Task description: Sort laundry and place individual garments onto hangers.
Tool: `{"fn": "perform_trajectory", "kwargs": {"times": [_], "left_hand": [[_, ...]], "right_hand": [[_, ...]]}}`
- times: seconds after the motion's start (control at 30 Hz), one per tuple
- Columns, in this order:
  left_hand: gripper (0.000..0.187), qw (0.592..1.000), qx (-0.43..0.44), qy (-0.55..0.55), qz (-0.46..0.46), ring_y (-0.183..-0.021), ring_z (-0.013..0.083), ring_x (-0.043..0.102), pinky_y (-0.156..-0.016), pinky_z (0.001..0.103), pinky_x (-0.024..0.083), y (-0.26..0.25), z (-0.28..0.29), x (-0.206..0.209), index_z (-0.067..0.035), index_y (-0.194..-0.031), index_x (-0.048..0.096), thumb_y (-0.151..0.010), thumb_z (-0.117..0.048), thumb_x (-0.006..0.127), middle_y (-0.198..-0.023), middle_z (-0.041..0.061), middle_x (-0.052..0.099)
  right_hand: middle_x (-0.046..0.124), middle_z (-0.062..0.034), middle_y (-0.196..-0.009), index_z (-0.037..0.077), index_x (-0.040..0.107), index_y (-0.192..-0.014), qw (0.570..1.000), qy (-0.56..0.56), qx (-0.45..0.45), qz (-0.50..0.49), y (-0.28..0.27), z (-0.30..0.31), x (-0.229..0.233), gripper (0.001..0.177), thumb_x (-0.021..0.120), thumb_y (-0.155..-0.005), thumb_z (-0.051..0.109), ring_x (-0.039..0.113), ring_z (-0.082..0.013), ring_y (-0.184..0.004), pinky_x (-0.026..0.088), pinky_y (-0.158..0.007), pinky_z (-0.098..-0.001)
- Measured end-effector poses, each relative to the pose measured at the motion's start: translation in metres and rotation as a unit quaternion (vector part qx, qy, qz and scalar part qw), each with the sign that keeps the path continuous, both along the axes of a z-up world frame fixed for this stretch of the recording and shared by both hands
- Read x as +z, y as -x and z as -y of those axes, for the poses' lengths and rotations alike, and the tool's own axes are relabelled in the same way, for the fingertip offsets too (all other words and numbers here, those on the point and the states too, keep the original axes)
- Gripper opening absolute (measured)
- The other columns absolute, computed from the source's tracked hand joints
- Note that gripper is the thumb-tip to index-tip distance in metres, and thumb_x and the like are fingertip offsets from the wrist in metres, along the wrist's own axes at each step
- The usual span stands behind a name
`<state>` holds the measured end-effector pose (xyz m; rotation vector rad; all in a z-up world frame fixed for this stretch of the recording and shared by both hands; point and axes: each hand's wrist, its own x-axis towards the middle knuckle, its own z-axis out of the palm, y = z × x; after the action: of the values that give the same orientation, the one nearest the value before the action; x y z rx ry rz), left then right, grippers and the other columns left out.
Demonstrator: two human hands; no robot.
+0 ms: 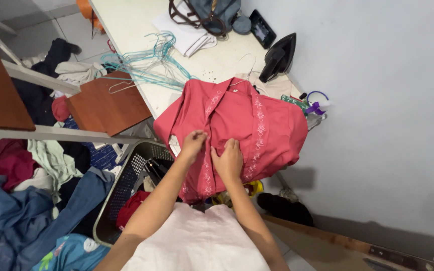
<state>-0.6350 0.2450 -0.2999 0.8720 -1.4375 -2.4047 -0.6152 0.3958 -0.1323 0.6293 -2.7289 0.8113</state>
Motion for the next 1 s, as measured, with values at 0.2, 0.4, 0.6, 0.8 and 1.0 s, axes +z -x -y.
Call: {"fn": "perform_trajectory", "kwargs": {"times": [0.2,0.4,0.6,0.8,1.0], "left_hand": [[0.024,0.993,0.006,0.12,0.019,-0.082,0.0113,0.061,-0.074,0.025,0.05,0.001,-0.017,-0.015,-0.001,-0.112,0.068,-0.095,-0.015,0.075,-0.093,0.005,0.068],[0.025,0.998,-0.005,0.067,0.005,-0.082,0.0099,0.064,-0.074,0.023,0.051,-0.018,-0.018,0.021,0.0,-0.108,0.071,-0.091,-0.016,0.078,-0.092,0.003,0.072],[0.023,1.0,-0.028,0.007,0.001,-0.077,0.0098,0.066,-0.071,0.024,0.054,-0.022,-0.021,0.051,0.0,-0.106,0.072,-0.089,-0.014,0.079,-0.091,0.004,0.075],[0.025,0.999,-0.035,0.006,-0.034,-0.076,0.0098,0.066,-0.069,0.023,0.053,-0.015,-0.032,0.056,0.002,-0.108,0.072,-0.088,-0.012,0.08,-0.092,0.006,0.076],[0.025,0.998,-0.036,0.011,-0.05,-0.079,0.0096,0.068,-0.072,0.023,0.054,-0.006,-0.041,0.046,0.003,-0.107,0.072,-0.088,-0.01,0.08,-0.092,0.006,0.076]], "right_hand": [[0.059,-0.0182,-0.095,0.002,0.054,-0.097,0.998,-0.033,-0.017,-0.051,0.004,0.009,-0.013,0.041,0.08,-0.081,0.03,0.063,-0.0401,-0.087,0.051,-0.075,-0.0503],[0.062,-0.0159,-0.099,0.004,0.059,-0.096,0.999,0.011,-0.037,-0.035,0.023,0.007,-0.039,0.017,0.068,-0.083,0.01,0.066,-0.0383,-0.086,0.053,-0.072,-0.0485],[0.072,-0.0078,-0.078,0.001,0.066,-0.09,0.952,0.243,-0.019,0.187,0.059,-0.01,-0.071,0.014,0.075,-0.088,0.012,0.068,-0.0163,-0.07,0.054,-0.068,-0.0313],[0.068,-0.0043,-0.083,-0.003,0.071,-0.096,0.889,0.335,0.02,0.311,0.075,-0.021,-0.082,0.016,0.076,-0.094,0.011,0.059,-0.0103,-0.075,0.048,-0.069,-0.0266],[0.072,-0.0032,-0.096,-0.003,0.07,-0.11,0.841,0.386,0.068,0.372,0.076,-0.031,-0.078,0.019,0.07,-0.094,0.007,0.065,-0.0094,-0.087,0.052,-0.08,-0.0241]]}}
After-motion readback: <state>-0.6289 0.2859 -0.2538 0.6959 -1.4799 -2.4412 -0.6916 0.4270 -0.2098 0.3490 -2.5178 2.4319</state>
